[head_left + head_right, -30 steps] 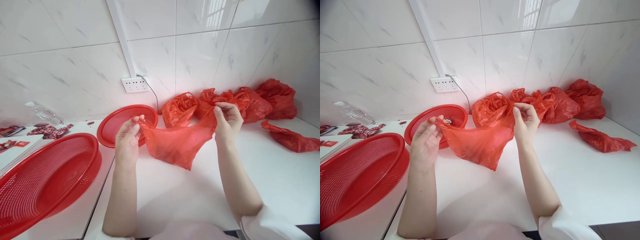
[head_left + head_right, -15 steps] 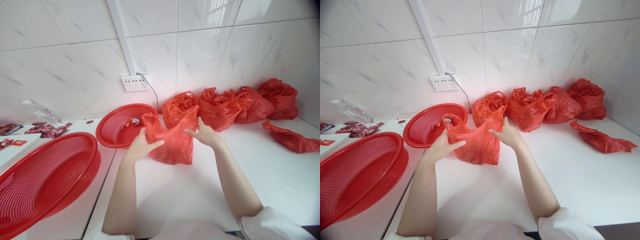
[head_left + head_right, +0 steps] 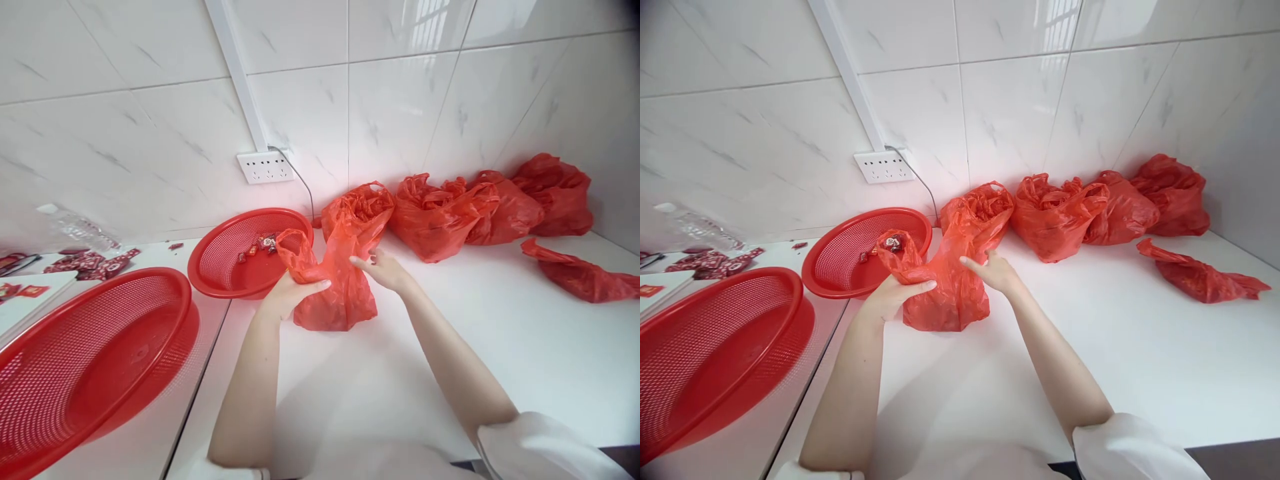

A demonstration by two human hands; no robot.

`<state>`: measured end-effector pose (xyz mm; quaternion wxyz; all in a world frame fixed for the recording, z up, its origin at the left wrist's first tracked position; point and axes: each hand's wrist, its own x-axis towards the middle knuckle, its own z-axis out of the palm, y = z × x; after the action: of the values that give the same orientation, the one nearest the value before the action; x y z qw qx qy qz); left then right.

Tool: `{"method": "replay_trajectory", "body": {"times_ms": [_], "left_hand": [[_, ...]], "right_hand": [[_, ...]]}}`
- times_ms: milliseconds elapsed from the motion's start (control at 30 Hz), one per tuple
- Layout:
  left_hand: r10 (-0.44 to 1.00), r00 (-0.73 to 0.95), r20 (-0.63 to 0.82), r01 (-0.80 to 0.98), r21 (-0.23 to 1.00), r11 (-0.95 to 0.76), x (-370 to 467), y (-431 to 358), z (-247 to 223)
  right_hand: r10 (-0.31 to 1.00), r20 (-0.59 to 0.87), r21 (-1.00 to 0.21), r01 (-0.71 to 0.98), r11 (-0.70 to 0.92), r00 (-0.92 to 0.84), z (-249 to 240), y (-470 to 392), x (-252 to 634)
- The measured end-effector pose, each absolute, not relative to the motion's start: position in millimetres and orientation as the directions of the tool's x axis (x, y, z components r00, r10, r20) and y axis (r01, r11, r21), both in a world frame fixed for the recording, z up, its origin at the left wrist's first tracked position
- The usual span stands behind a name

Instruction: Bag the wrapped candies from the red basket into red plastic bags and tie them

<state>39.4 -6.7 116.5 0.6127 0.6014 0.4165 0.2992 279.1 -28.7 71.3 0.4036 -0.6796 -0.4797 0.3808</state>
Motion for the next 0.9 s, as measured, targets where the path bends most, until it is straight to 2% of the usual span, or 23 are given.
{"method": "replay_trajectory", "body": {"times_ms": [67, 133, 233, 300, 400, 467, 533, 600, 667, 800, 900], "left_hand": [[0.857, 0.492, -0.152, 0.044, 0.988, 0.15, 41, -8, 115], [0.86, 0.489, -0.148, -0.047, 0.98, 0.195, 42, -8, 114], [0.908, 0.403, -0.116, -0.177, 0.963, 0.201, 43, -6, 112], [0.953, 0.286, -0.103, -0.179, 0.971, 0.159, 46, -4, 109], [0.996, 0.068, -0.058, 0.051, 0.997, 0.055, 51, -1, 101], [0.995, -0.029, 0.099, 0.272, 0.958, -0.087, 56, -2, 97], [0.965, 0.008, 0.262, 0.337, 0.908, -0.249, 59, -4, 97], [0.956, 0.1, 0.275, 0.179, 0.941, -0.289, 61, -6, 100], [0.97, 0.174, 0.169, -0.055, 0.985, -0.162, 63, -9, 107], [0.97, 0.242, 0.004, -0.381, 0.92, 0.091, 68, -13, 113], [0.901, 0.426, -0.084, -0.452, 0.843, 0.292, 71, -12, 108]], "right_hand": [[0.975, -0.183, -0.931, 0.299, -0.212, 0.122, 63, -24, 273], [0.988, -0.154, -0.985, 0.087, -0.152, -0.014, 59, -20, 269], [0.992, -0.119, -0.937, -0.335, -0.1, 0.038, 61, -17, 267], [0.981, -0.15, -0.888, -0.453, -0.08, 0.121, 63, -16, 264], [0.98, -0.127, -0.876, -0.48, -0.039, 0.153, 67, -18, 257], [0.99, -0.063, -0.861, -0.509, 0.012, 0.13, 71, -23, 253], [0.999, 0.033, -0.855, -0.517, 0.033, 0.008, 78, -31, 250], [0.977, 0.132, -0.889, -0.457, 0.042, -0.166, 83, -38, 249], [0.958, 0.161, -0.934, -0.35, 0.071, -0.236, 86, -42, 248], [0.994, 0.106, -0.957, -0.277, 0.092, -0.036, 81, -42, 239], [0.987, 0.151, -0.942, -0.294, 0.161, 0.055, 77, -42, 234]]}}
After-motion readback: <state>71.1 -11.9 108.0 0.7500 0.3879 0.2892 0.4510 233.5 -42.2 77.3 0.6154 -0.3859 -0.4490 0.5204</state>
